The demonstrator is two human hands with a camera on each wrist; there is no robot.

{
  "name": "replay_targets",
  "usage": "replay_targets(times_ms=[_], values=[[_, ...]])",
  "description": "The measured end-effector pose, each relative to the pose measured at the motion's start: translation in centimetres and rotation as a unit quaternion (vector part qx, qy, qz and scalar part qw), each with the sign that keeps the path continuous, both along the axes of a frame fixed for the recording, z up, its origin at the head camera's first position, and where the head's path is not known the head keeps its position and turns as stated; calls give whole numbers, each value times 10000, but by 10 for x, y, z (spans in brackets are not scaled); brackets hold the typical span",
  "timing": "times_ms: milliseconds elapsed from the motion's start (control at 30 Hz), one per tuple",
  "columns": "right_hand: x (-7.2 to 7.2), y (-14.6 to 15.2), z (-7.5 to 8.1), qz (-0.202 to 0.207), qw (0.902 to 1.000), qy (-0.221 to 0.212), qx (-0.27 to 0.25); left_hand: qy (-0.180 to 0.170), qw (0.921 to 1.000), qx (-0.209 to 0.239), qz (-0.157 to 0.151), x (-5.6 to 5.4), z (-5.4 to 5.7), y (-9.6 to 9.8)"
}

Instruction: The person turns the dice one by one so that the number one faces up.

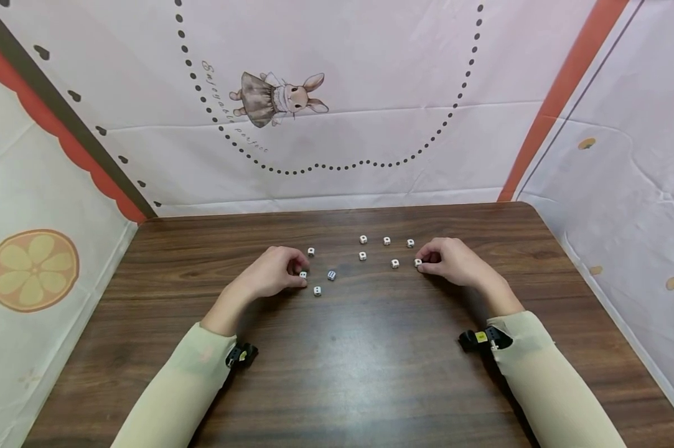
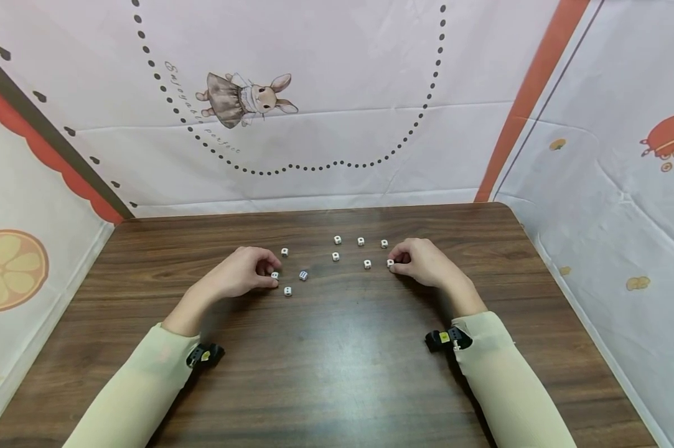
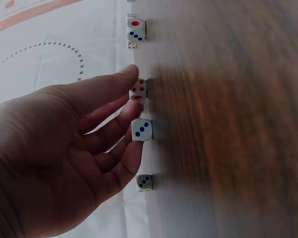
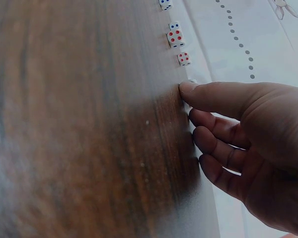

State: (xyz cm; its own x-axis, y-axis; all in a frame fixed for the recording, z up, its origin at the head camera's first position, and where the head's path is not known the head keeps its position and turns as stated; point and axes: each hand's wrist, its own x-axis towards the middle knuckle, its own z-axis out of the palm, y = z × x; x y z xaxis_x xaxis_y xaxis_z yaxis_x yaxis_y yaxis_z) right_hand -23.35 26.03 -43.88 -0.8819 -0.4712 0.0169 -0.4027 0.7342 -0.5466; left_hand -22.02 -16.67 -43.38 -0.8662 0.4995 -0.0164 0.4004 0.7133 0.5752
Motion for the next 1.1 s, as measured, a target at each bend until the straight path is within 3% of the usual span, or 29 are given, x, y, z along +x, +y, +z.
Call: replay_targets(times_ms=[567,1100], values=[[1,0,1,4,10000,56,-17,0,9999,-135,-98,-5,0,4],[1,-1,0,12,10000,-10,-60,-39,9996,91,249,-13,-1,7]])
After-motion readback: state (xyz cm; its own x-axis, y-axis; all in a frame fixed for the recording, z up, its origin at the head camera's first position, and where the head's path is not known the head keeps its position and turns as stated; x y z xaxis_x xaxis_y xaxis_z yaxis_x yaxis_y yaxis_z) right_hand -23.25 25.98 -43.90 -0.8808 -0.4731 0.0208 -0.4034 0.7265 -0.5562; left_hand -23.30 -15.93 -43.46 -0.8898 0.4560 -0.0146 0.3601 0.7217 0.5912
